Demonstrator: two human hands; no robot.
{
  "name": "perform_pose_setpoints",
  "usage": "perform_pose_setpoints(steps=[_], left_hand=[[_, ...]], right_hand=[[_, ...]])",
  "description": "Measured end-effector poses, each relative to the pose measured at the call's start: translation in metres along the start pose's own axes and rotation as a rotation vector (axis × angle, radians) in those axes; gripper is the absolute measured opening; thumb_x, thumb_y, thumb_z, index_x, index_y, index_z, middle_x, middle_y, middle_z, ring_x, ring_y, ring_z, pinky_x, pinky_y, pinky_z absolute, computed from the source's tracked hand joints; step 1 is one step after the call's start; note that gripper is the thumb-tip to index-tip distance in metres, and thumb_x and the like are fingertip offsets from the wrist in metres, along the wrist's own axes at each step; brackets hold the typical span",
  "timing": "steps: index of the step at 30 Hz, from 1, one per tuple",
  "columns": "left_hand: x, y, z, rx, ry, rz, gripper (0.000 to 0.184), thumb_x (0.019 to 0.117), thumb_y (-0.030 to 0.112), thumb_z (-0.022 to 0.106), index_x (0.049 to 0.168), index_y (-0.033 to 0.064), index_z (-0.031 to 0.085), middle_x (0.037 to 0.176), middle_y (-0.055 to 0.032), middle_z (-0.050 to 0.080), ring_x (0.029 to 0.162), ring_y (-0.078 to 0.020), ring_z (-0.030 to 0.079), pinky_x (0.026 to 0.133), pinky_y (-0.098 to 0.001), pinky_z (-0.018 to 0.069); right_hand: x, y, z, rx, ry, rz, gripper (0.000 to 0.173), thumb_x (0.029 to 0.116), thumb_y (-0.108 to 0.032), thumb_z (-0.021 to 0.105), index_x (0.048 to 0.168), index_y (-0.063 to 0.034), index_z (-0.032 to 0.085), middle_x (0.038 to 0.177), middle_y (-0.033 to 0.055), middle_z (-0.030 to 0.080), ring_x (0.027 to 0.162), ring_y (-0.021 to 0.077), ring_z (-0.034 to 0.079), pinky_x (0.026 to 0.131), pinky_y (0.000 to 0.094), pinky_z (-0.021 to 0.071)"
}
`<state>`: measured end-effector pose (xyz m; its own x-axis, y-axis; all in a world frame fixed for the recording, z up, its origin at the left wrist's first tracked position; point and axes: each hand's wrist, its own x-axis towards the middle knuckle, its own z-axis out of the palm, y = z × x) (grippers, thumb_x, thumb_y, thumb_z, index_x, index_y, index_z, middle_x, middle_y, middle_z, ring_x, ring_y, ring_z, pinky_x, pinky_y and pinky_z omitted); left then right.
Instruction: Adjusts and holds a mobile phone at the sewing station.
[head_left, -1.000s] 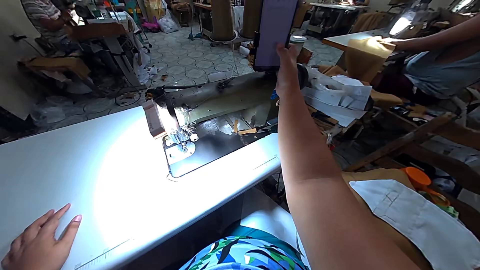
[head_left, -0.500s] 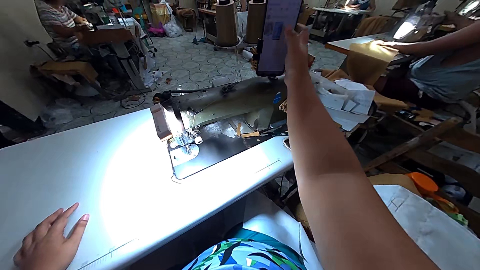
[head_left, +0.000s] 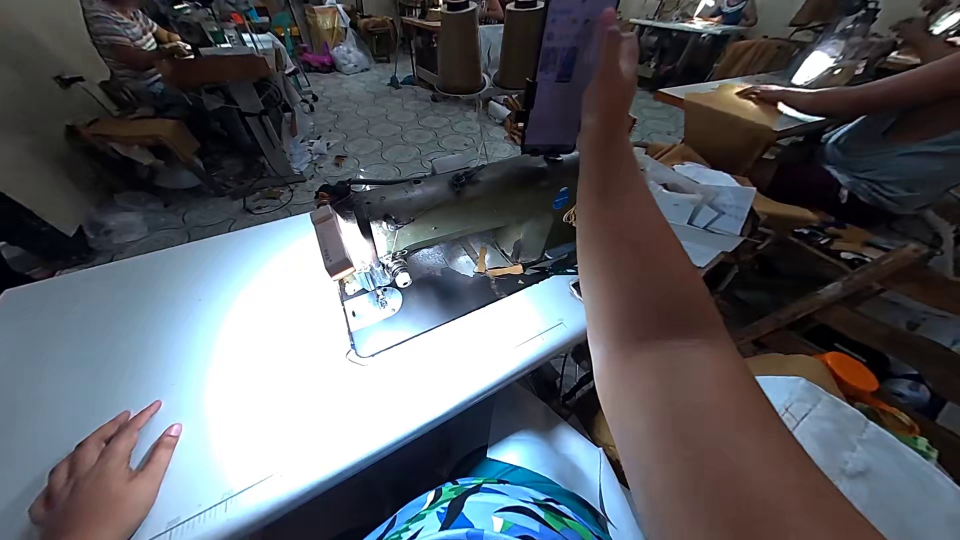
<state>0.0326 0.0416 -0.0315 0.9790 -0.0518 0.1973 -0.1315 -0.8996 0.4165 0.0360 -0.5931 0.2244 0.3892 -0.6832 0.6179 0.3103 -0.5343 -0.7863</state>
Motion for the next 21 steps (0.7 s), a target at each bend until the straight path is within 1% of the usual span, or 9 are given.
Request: perform_pose_setpoints(steps=[3,4,5,6,8,11,15,18,21], left_hand=[[0.000,-0.001,0.001,0.002,-0.004,-0.002,0.053,0.1022,0.038,0.056,0.146,0.0075,0.057,0.155,-0.0289,0.042,0.145,-0.0523,0.034,0.114,-0.0714,0.0198],[0.000,0.000,0.001,0.002,-0.003,-0.003,0.053,0.1023,0.037,0.056,0.146,0.0076,0.057,0.155,-0.0287,0.042,0.144,-0.0522,0.034,0.114,-0.0714,0.0201],[0.000,0.000,0.000,0.005,-0.002,-0.004,0.053,0.1021,0.037,0.056,0.146,0.0076,0.057,0.155,-0.0283,0.042,0.144,-0.0519,0.035,0.113,-0.0710,0.0208],[0.000,0.001,0.000,0.008,-0.002,-0.002,0.053,0.1020,0.038,0.056,0.145,0.0073,0.057,0.155,-0.0283,0.043,0.144,-0.0520,0.035,0.113,-0.0709,0.0211],[0.000,0.001,0.000,0.008,0.004,-0.001,0.053,0.1016,0.037,0.056,0.145,0.0069,0.057,0.154,-0.0285,0.043,0.144,-0.0520,0.035,0.113,-0.0711,0.0215],[-0.001,0.003,-0.001,0.022,-0.007,0.000,0.053,0.1017,0.037,0.056,0.145,0.0057,0.057,0.154,-0.0290,0.043,0.143,-0.0531,0.035,0.113,-0.0709,0.0222],[0.000,0.003,-0.001,0.034,-0.002,0.011,0.052,0.1018,0.035,0.056,0.144,0.0048,0.058,0.153,-0.0298,0.045,0.142,-0.0537,0.038,0.112,-0.0709,0.0243],[0.000,0.004,-0.002,0.042,-0.018,-0.003,0.053,0.1018,0.036,0.056,0.146,0.0054,0.056,0.154,-0.0292,0.043,0.143,-0.0520,0.037,0.114,-0.0691,0.0233],[0.001,0.004,-0.001,0.045,-0.018,-0.009,0.052,0.1023,0.035,0.055,0.145,0.0059,0.057,0.154,-0.0291,0.043,0.143,-0.0522,0.036,0.115,-0.0680,0.0237]], right_hand=[[-0.023,0.027,-0.006,0.197,0.076,0.018,0.060,0.1125,-0.040,0.022,0.150,0.0030,0.040,0.138,0.0208,0.055,0.118,0.0228,0.060,0.098,0.0385,0.0513],[-0.031,0.039,-0.005,0.230,0.104,0.037,0.059,0.1125,-0.039,0.019,0.148,0.0025,0.041,0.132,0.0193,0.057,0.112,0.0215,0.061,0.094,0.0377,0.0525],[-0.038,0.053,-0.004,0.260,0.106,0.055,0.059,0.1123,-0.040,0.018,0.147,0.0017,0.041,0.131,0.0181,0.057,0.112,0.0207,0.061,0.093,0.0377,0.0525],[-0.045,0.066,-0.003,0.277,0.106,0.058,0.058,0.1122,-0.040,0.019,0.146,0.0009,0.042,0.130,0.0171,0.058,0.112,0.0202,0.061,0.093,0.0378,0.0525],[-0.052,0.078,-0.002,0.270,0.110,-0.002,0.052,0.1114,-0.036,0.021,0.140,0.0010,0.045,0.120,0.0144,0.059,0.103,0.0176,0.062,0.088,0.0358,0.0537],[-0.053,0.082,-0.004,0.252,0.086,-0.075,0.049,0.1115,-0.034,0.026,0.137,0.0021,0.046,0.120,0.0147,0.057,0.104,0.0165,0.061,0.088,0.0338,0.0536],[-0.053,0.085,-0.004,0.279,0.071,-0.128,0.043,0.1106,-0.031,0.031,0.136,0.0012,0.046,0.115,0.0122,0.057,0.101,0.0151,0.061,0.086,0.0334,0.0544],[-0.054,0.086,-0.003,0.256,0.069,-0.164,0.040,0.1106,-0.027,0.034,0.135,0.0024,0.047,0.115,0.0110,0.056,0.098,0.0116,0.060,0.083,0.0294,0.0531],[-0.054,0.086,-0.003,0.242,0.071,-0.170,0.041,0.1103,-0.027,0.036,0.135,0.0030,0.048,0.120,0.0126,0.057,0.101,0.0122,0.061,0.084,0.0292,0.0533]])
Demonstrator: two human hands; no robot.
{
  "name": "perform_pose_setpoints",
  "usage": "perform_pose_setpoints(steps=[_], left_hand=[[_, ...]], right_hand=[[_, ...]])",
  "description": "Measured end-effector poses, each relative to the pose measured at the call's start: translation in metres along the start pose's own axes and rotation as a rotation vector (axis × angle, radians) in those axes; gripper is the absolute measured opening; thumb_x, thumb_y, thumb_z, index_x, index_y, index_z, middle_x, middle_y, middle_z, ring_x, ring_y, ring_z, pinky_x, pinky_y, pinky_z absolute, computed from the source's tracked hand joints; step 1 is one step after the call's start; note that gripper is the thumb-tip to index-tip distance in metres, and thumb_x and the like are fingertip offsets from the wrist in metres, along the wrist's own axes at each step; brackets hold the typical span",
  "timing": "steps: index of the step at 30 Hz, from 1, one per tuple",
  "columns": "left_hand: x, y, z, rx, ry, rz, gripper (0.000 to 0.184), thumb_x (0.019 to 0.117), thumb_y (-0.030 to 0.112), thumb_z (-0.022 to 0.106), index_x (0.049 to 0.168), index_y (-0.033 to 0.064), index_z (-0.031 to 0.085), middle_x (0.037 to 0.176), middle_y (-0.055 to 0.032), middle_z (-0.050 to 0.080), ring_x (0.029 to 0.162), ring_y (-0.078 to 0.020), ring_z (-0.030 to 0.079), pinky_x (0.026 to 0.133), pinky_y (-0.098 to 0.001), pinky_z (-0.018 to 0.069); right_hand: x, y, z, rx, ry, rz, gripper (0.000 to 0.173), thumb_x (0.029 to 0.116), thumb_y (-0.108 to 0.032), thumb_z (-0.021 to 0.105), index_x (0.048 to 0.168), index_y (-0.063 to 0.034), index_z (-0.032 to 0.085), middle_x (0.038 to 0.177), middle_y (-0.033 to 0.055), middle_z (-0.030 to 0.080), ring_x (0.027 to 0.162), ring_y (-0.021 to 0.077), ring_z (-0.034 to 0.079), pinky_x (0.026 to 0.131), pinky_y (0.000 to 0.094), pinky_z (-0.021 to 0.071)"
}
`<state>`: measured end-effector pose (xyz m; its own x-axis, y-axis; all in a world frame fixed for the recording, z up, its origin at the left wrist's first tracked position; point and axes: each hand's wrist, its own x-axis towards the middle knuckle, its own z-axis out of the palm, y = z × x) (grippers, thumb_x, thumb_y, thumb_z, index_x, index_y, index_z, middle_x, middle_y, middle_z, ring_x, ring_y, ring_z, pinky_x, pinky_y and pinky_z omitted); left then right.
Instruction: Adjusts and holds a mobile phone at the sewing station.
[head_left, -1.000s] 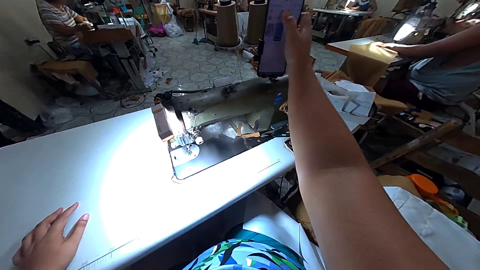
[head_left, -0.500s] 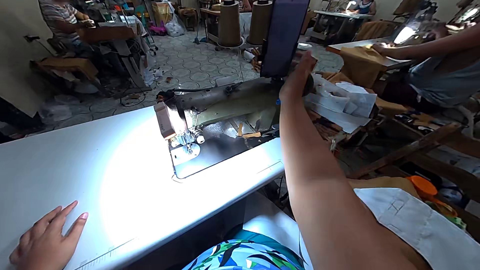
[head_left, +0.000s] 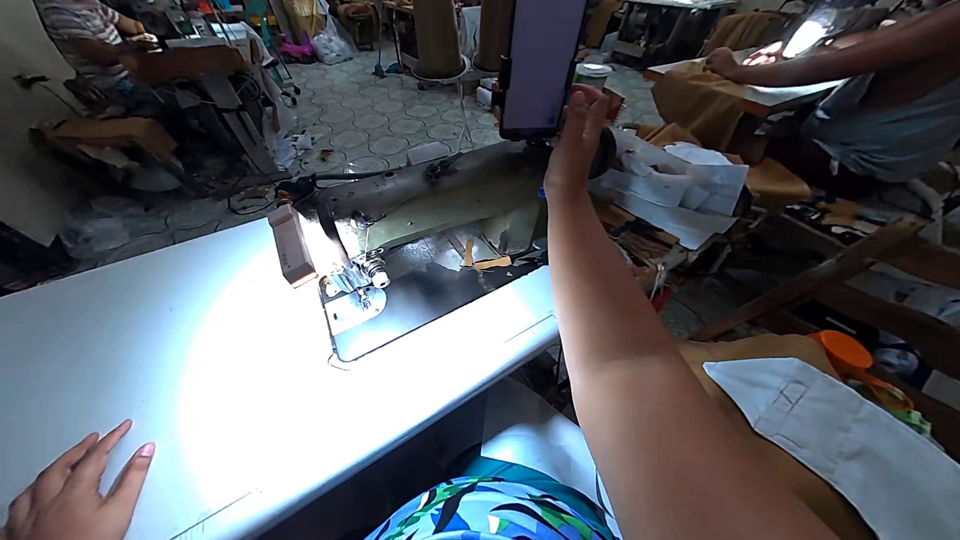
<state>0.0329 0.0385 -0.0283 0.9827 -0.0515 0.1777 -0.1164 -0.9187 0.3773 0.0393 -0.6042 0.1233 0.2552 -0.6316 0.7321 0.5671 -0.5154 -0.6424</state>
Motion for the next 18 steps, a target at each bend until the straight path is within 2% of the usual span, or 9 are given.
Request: perform_pose_setpoints(steps=[2,9,18], left_hand=[[-0.0005,0.0016,-0.0010,0.002,-0.006,-0.005,0.052,0.1022,0.035,0.055,0.145,0.0059,0.057,0.155,-0.0292,0.042,0.144,-0.0518,0.036,0.115,-0.0670,0.0239],[-0.0012,0.0016,-0.0001,0.000,0.002,-0.009,0.053,0.1024,0.037,0.055,0.146,0.0071,0.057,0.155,-0.0267,0.043,0.144,-0.0506,0.036,0.114,-0.0679,0.0240],[-0.0016,0.0038,-0.0013,-0.011,0.006,-0.008,0.051,0.1020,0.034,0.055,0.145,0.0060,0.057,0.155,-0.0284,0.043,0.144,-0.0515,0.036,0.114,-0.0680,0.0239]], right_hand=[[-0.0003,0.0003,-0.0006,0.000,-0.009,-0.003,0.042,0.1096,-0.027,0.038,0.137,0.0043,0.047,0.121,0.0148,0.058,0.103,0.0142,0.062,0.088,0.0319,0.0546],[-0.0009,0.0002,-0.0005,0.015,-0.022,-0.007,0.039,0.1093,-0.023,0.041,0.136,0.0040,0.047,0.111,0.0119,0.059,0.095,0.0126,0.063,0.083,0.0317,0.0559],[-0.0003,0.0020,-0.0013,0.028,-0.041,-0.006,0.039,0.1087,-0.024,0.043,0.136,0.0035,0.046,0.105,0.0107,0.061,0.094,0.0135,0.065,0.085,0.0340,0.0570]])
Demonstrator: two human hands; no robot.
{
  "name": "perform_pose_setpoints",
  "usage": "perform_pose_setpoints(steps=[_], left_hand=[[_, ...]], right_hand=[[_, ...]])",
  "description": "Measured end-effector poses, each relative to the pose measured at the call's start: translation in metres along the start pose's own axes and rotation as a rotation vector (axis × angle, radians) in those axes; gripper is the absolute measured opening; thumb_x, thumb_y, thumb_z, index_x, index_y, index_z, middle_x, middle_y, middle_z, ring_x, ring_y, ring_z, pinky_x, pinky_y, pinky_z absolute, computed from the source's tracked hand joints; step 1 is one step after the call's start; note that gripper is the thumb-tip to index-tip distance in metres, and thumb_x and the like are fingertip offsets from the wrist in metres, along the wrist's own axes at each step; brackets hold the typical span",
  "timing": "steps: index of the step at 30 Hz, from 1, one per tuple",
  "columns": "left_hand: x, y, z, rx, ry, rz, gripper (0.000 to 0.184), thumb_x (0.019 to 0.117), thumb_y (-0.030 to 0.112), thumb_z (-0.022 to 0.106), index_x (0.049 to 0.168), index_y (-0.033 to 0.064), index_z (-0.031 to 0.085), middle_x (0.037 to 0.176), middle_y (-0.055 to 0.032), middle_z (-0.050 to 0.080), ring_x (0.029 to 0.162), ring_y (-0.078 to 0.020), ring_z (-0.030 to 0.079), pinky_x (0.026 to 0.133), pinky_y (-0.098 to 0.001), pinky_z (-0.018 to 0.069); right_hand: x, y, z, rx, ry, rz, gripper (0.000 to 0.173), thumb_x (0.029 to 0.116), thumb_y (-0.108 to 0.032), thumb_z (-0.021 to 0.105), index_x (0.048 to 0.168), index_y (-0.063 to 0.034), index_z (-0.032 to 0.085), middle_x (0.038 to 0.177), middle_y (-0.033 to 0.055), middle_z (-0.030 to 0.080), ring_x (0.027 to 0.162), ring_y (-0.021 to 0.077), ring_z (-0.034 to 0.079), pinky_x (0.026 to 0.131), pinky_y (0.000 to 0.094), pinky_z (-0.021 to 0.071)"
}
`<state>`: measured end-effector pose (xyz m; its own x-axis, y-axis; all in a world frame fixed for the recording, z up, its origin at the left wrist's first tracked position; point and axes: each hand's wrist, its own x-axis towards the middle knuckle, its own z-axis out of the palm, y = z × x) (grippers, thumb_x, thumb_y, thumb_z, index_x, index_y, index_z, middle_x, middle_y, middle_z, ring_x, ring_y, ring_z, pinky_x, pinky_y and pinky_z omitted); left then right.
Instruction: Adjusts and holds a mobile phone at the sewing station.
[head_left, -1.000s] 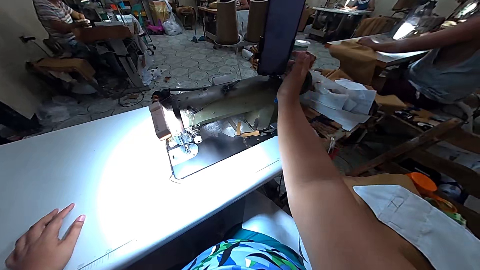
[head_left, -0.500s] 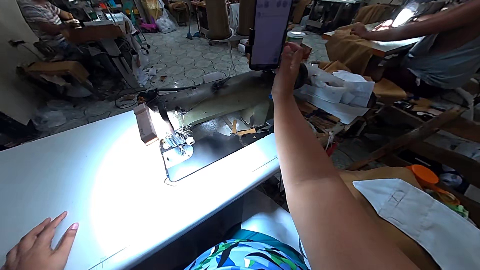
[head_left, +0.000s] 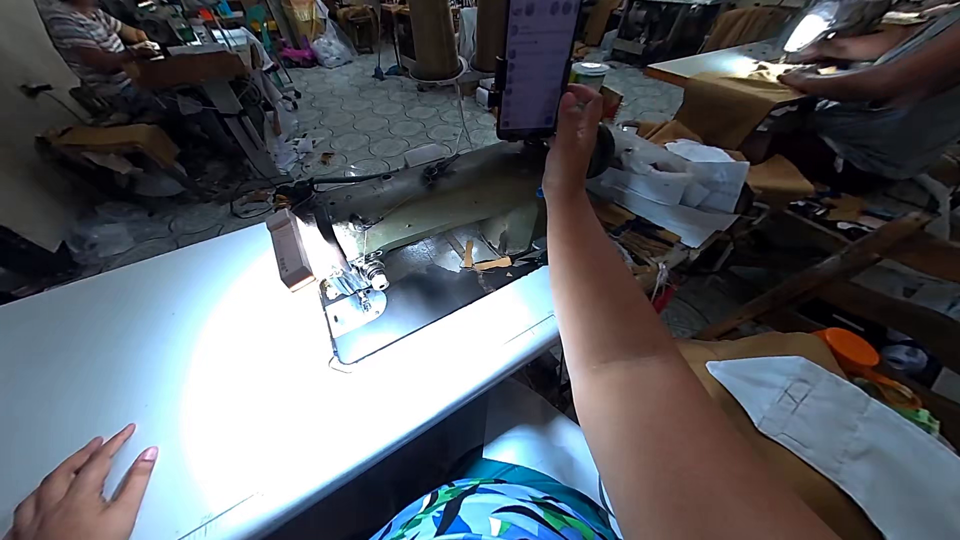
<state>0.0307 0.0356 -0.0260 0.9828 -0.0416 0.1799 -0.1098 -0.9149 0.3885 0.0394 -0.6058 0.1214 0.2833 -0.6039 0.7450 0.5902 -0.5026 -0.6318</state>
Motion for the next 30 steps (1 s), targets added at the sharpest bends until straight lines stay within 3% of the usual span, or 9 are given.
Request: perform_pose_setpoints(steps=[11,15,30], left_hand=[[-0.0008,0.0018,-0.0016,0.003,-0.006,0.008,0.052,0.1026,0.035,0.055,0.145,0.0055,0.057,0.155,-0.0288,0.043,0.144,-0.0522,0.035,0.114,-0.0687,0.0236],[-0.0009,-0.0005,0.0000,0.001,0.005,0.018,0.052,0.1021,0.035,0.055,0.144,0.0047,0.058,0.154,-0.0296,0.043,0.143,-0.0529,0.036,0.114,-0.0693,0.0239],[0.0001,-0.0022,0.0009,0.007,0.007,0.017,0.052,0.1017,0.037,0.055,0.144,0.0064,0.058,0.154,-0.0282,0.044,0.143,-0.0518,0.037,0.113,-0.0698,0.0236]], right_hand=[[-0.0008,-0.0021,0.0007,-0.052,-0.019,-0.012,0.049,0.1050,-0.019,0.047,0.146,0.0060,0.039,0.108,0.0128,0.061,0.094,0.0125,0.064,0.086,0.0312,0.0552],[-0.0015,-0.0030,0.0007,-0.086,-0.015,-0.011,0.049,0.1046,-0.019,0.047,0.147,0.0051,0.040,0.112,0.0144,0.060,0.096,0.0129,0.062,0.086,0.0303,0.0540],[-0.0020,-0.0018,0.0004,-0.087,-0.020,-0.025,0.049,0.1028,-0.016,0.045,0.146,0.0055,0.040,0.108,0.0121,0.060,0.094,0.0118,0.062,0.086,0.0297,0.0532]])
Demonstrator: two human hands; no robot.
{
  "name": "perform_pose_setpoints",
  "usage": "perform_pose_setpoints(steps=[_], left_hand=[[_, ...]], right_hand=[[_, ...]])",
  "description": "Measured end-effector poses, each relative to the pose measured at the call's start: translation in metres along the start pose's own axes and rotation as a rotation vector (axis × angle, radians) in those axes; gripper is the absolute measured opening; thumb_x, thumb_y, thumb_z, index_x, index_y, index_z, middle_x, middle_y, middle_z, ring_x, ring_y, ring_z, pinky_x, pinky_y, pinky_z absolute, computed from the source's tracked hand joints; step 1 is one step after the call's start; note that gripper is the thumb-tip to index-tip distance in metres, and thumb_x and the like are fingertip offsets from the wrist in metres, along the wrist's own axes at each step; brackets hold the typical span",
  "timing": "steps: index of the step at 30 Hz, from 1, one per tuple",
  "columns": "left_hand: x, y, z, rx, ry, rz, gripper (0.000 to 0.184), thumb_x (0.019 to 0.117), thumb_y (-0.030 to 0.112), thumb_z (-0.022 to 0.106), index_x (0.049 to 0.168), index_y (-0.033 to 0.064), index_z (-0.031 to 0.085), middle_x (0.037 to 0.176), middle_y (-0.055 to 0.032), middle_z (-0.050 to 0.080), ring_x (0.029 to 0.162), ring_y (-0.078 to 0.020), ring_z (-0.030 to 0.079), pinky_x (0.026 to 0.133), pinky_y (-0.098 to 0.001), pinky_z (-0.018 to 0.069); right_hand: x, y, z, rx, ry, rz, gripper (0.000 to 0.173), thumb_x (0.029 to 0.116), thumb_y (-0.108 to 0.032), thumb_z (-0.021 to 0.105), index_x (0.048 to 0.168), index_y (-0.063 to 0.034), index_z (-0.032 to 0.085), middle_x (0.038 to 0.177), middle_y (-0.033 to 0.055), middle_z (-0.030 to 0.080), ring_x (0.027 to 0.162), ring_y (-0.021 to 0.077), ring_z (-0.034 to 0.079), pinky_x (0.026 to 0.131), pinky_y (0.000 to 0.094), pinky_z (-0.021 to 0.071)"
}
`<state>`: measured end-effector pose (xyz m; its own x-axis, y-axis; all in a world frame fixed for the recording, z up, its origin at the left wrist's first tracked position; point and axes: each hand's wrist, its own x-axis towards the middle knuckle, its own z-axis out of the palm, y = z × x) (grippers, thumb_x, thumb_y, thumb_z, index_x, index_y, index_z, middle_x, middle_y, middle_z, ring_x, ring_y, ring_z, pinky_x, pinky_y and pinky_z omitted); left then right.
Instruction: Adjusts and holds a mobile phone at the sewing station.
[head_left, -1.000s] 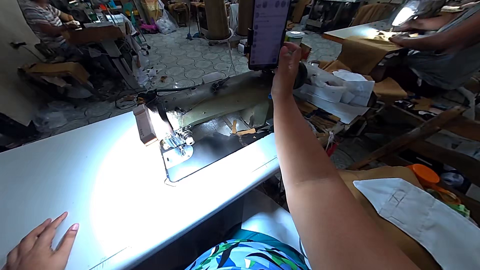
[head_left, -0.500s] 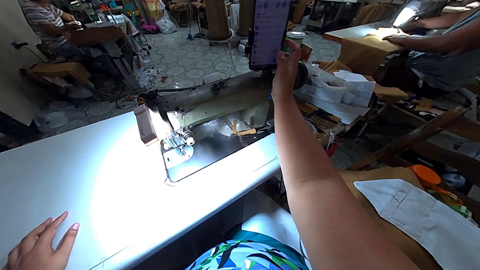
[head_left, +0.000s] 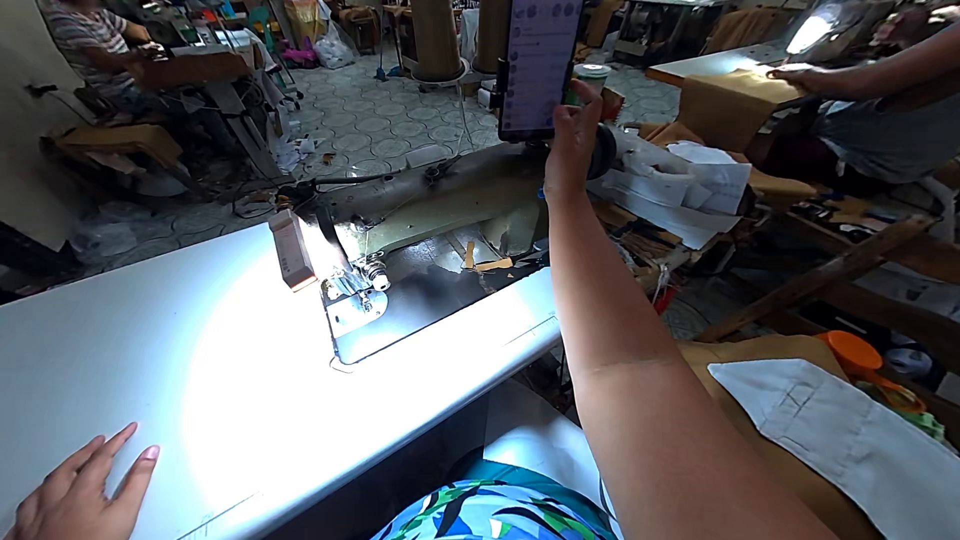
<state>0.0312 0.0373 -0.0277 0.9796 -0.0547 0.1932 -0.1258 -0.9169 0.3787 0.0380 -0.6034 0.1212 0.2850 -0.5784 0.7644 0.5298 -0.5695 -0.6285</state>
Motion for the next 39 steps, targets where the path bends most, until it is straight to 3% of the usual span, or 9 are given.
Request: perform_pose_setpoints(steps=[39], left_hand=[[-0.0004,0.0010,-0.0005,-0.015,-0.002,0.002,0.052,0.1021,0.035,0.055,0.145,0.0044,0.057,0.154,-0.0299,0.043,0.143,-0.0527,0.036,0.114,-0.0698,0.0236]], right_hand=[[-0.0008,0.0008,-0.0022,0.012,-0.021,-0.021,0.050,0.1023,-0.014,0.048,0.146,0.0070,0.039,0.108,0.0127,0.061,0.095,0.0117,0.062,0.088,0.0305,0.0531]])
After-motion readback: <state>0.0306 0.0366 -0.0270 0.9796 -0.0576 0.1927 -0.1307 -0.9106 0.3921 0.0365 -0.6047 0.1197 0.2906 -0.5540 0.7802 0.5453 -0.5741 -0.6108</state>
